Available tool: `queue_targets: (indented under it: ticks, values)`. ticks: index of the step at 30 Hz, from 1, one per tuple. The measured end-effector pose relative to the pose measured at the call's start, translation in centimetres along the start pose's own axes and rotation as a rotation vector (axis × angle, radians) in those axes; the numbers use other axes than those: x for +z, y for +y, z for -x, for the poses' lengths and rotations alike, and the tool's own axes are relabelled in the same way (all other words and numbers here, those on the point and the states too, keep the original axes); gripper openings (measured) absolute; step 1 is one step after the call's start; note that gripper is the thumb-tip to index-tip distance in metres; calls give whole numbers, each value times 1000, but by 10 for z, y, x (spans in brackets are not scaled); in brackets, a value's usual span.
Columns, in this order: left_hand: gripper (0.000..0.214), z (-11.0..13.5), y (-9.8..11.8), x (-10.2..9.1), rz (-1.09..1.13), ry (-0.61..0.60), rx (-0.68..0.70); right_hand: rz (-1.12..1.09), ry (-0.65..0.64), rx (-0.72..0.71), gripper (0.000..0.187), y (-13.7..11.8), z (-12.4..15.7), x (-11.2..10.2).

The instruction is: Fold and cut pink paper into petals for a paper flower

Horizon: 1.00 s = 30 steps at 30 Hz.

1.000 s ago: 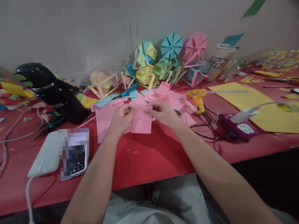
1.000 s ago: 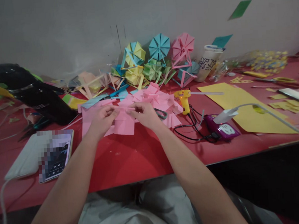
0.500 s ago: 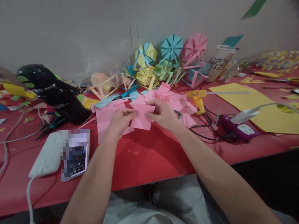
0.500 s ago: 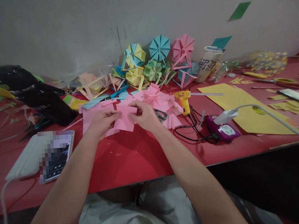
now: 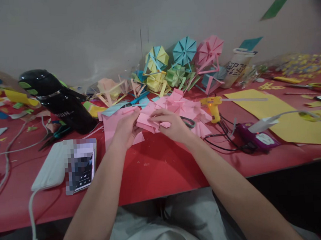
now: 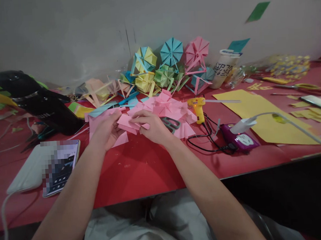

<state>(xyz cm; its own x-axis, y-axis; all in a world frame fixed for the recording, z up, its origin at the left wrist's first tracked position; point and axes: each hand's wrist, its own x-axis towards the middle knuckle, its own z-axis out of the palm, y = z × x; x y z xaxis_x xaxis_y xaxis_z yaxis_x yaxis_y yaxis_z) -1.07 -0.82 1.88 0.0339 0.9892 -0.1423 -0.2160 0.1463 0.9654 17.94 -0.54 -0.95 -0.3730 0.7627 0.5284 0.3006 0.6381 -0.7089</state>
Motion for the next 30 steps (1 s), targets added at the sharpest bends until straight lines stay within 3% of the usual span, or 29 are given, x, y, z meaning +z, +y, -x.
queue_targets:
  ticks: [3, 6, 9, 12, 16, 22, 30]
  values:
    - [34, 2, -2, -2, -55, -56, 60, 29, -25, -16, 51, 3, 1, 1]
    - [42, 1, -6, -5, -195, -22, 159, -39, -51, 2, 42, 0, 1, 1]
    - [38, -1, -9, -6, -340, -29, 313, -166, 2, 111, 19, -8, -1, 0]
    - [33, 0, -9, -5, -396, -93, 402, -244, 34, 199, 25, -12, -4, -1]
    - [43, 2, -8, -2, -373, -151, 372, -277, 65, 213, 35, -11, -5, -2]
    - [33, 4, -4, 0, -386, -34, 402, -238, 85, 195, 38, -10, -6, -4]
    - [42, 2, -6, -1, -299, -41, 360, -233, 128, 218, 41, -8, -7, -6]
